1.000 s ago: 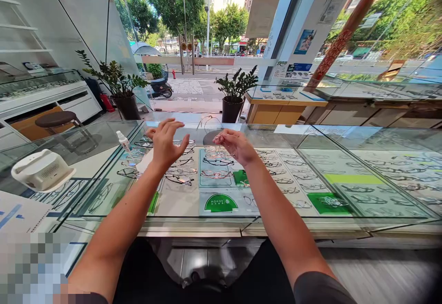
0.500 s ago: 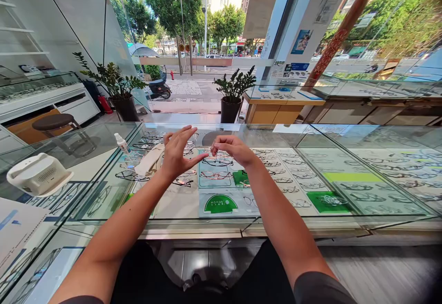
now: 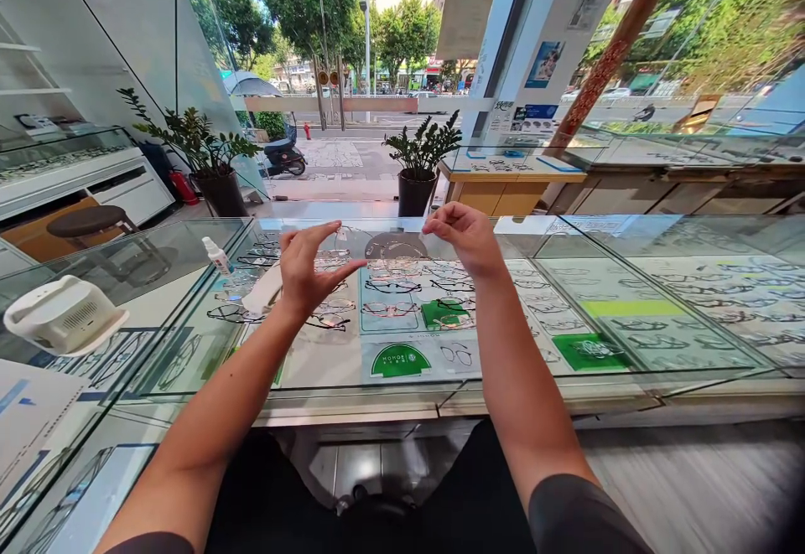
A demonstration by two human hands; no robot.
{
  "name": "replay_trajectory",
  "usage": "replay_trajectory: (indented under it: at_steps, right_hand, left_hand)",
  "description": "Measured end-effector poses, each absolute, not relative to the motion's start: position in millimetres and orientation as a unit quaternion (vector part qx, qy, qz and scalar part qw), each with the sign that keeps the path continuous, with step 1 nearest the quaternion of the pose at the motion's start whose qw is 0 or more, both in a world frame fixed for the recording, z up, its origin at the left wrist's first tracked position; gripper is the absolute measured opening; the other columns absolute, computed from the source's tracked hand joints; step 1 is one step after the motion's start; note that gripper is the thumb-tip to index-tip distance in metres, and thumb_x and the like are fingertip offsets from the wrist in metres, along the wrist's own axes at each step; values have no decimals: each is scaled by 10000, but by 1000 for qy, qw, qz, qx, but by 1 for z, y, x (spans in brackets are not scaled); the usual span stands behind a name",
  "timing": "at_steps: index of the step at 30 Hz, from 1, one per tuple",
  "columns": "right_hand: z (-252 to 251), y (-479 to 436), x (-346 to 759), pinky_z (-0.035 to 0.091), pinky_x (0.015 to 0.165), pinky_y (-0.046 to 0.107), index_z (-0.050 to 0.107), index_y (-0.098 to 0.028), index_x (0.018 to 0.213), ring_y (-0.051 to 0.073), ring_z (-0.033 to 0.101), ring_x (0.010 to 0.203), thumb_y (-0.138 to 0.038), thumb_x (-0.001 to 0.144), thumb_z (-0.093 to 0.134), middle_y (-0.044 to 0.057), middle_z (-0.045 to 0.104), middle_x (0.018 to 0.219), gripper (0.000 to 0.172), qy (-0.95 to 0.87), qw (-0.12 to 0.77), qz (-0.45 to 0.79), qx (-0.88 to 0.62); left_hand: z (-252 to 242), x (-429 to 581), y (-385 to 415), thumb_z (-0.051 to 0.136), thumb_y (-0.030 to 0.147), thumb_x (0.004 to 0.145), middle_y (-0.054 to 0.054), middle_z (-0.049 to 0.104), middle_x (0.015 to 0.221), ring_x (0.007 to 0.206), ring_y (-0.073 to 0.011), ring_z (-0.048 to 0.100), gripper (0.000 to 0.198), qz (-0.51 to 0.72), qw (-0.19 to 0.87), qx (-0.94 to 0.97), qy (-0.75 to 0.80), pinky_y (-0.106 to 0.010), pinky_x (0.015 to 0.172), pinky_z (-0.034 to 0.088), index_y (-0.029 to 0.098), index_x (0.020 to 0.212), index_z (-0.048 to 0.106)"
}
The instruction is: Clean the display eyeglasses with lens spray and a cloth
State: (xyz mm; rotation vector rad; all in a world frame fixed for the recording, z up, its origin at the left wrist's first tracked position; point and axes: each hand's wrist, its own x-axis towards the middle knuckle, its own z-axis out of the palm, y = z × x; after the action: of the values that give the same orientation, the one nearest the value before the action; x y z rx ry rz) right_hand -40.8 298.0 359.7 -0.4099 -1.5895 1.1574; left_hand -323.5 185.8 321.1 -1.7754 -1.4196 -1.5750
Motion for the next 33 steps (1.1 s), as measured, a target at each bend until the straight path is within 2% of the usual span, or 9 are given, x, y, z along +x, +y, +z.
replay_trajectory:
  at_steps: [4,10,13,16,18,20,23,25,33]
  right_hand:
    - [374,300,-39,602,857,420,669,-257,815,221,723,885,-654,727,986,34,762,864,516,-660,570,452,-186]
    - [441,291,-45,587,871,388,649,-262,930,203,717,994,-642,859,902,12,691,917,462,-717,570,382,-122]
    - [466,281,-49,569,837,379,630,-273,928,173,683,900,-696,1026,675,0,628,860,436,-698,653,284,-78]
    - [473,268,-55,558,778,389,588,-276,814,170,614,744,-609,1130,503,0,565,762,468,-669,723,163,-52]
    - [472,257,-56,584,809,426,633,-284,844,210,652,806,-568,1127,512,22,612,809,419,-684,720,82,-84]
    - [470,246,-57,618,914,483,718,-301,1069,272,711,1044,-570,1076,605,62,717,1054,292,-717,685,22,-128]
    - [467,231,-56,616,1048,547,650,-333,1437,332,691,1287,-538,968,775,86,710,1416,527,-762,629,2,-151]
    - [466,225,-57,607,1085,555,636,-337,1482,332,706,1288,-493,949,814,81,728,1425,583,-774,613,6,-156]
    - [462,223,-63,637,1034,529,711,-320,1377,297,760,1137,-493,965,825,74,791,1273,461,-746,636,14,-197]
  left_hand:
    - [343,-334,185,905,795,717,-122,826,1207,1134,-369,758,764,-570,251,-599,-503,-531,1112,484,253,1231,742]
    - [423,-331,183,875,742,813,-111,728,1377,1389,-387,650,758,-605,290,-551,-496,-566,1204,467,255,1350,653]
    - [455,-316,178,818,731,891,-97,711,1387,1388,-341,652,724,-656,302,-544,-427,-544,1193,497,248,1393,619]
    - [466,-302,170,790,763,897,-95,727,1339,1348,-332,676,737,-679,313,-530,-400,-534,1149,543,242,1390,622]
    - [466,-298,165,811,768,871,-92,743,1304,1295,-337,707,728,-680,320,-525,-400,-537,1122,564,257,1361,643]
    - [462,-297,161,858,734,841,-91,762,1278,1228,-338,738,695,-675,327,-528,-397,-543,1109,569,273,1324,669]
    - [457,-300,159,911,687,805,-90,784,1252,1170,-344,755,672,-665,338,-532,-402,-550,1091,570,287,1299,693]
    - [456,-303,160,920,676,797,-87,790,1244,1157,-345,757,673,-663,339,-532,-403,-548,1075,573,297,1308,698]
    - [453,-303,172,925,651,803,-75,786,1215,1118,-326,758,648,-668,298,-562,-386,-516,1028,590,296,1306,721]
